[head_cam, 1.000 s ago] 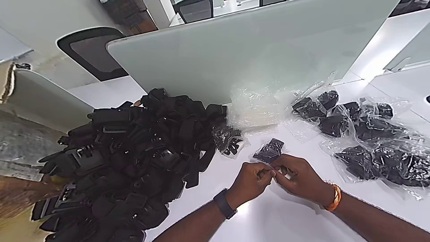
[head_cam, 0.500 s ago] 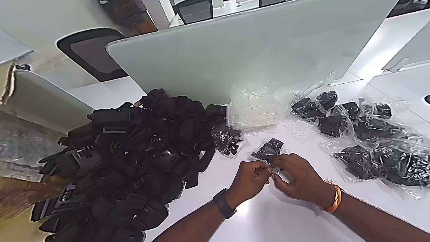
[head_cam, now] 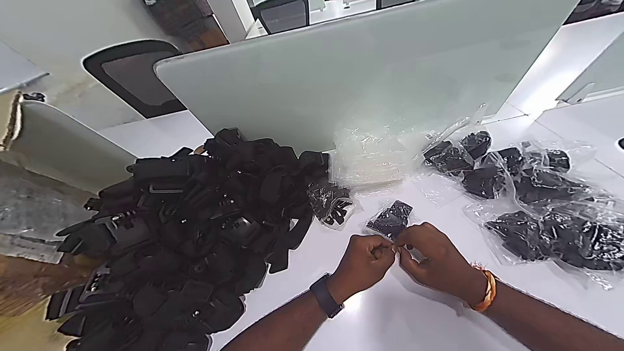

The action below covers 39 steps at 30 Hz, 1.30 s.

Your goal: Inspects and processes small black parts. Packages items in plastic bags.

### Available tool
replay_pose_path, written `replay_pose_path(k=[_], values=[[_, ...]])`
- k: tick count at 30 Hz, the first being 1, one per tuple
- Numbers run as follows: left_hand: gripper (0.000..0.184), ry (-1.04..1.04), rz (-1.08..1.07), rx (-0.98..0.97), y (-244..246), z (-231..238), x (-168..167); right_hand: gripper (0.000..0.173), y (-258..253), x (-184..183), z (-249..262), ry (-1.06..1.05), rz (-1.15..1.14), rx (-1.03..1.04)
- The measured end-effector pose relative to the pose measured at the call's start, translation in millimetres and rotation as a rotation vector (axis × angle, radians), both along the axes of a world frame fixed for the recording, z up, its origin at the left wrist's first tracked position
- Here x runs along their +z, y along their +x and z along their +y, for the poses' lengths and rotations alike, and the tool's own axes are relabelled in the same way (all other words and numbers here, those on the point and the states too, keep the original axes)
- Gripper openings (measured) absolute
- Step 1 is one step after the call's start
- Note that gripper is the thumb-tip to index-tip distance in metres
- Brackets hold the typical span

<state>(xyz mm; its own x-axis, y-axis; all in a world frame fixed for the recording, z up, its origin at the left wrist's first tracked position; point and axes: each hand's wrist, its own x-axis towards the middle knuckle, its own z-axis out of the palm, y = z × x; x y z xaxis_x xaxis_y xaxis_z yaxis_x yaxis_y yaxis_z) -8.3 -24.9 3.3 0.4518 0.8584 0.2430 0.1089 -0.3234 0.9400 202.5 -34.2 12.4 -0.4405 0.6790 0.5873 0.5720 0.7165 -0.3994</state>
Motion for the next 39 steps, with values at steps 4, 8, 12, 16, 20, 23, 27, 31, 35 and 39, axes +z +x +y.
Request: replay_pose_path(k=[4, 8, 12, 16, 20, 23, 27, 31, 35, 39], values=[[0.015, 0.087, 0.075, 0.011, 0.2, -2.0, 1.2, 0.011, -3.5, 1.5, -4.0, -0.021, 0.006, 0.024], [0.016, 0.135, 0.120, 0.013, 0.2, -4.0, 2.3, 0.013, 0.4, 4.2, 1.3, 0.012, 0.000, -0.074], [0.021, 0.145, 0.164, 0.094, -1.4, -1.4, 2.5, 0.015, 7.2, 4.9, 10.3, 0.011, 0.033, -0.212], [0.017, 0.145, 0.199, 0.204, -2.2, -1.5, 2.5, 0.015, 7.8, 3.2, 9.2, 0.001, 0.021, -0.168], [0.020, 0.192, 0.177, 0.256, 0.5, -1.1, -0.1, 0.016, 6.5, 1.0, 6.7, 0.003, 0.033, -0.053], [0.020, 0.164, 0.135, 0.271, 2.4, -0.1, -0.9, 0.013, 3.1, 1.8, 2.9, 0.060, 0.041, 0.026], [0.011, 0.103, 0.122, 0.322, 3.3, 0.3, 1.2, 0.010, 2.9, 3.0, 1.6, 0.146, 0.115, 0.035], [0.027, -0.042, 0.008, 0.362, 3.2, 3.6, 5.3, 0.010, 6.9, 0.6, 4.0, 0.170, 0.247, -0.009], [0.028, -0.069, -0.090, 0.353, 3.2, 6.9, 2.3, 0.016, 11.4, -0.3, 8.7, 0.162, 0.225, 0.002], [0.006, -0.001, -0.040, 0.367, 0.8, 7.2, -1.1, 0.036, 25.2, 0.7, 25.2, 0.023, 0.173, -0.118]])
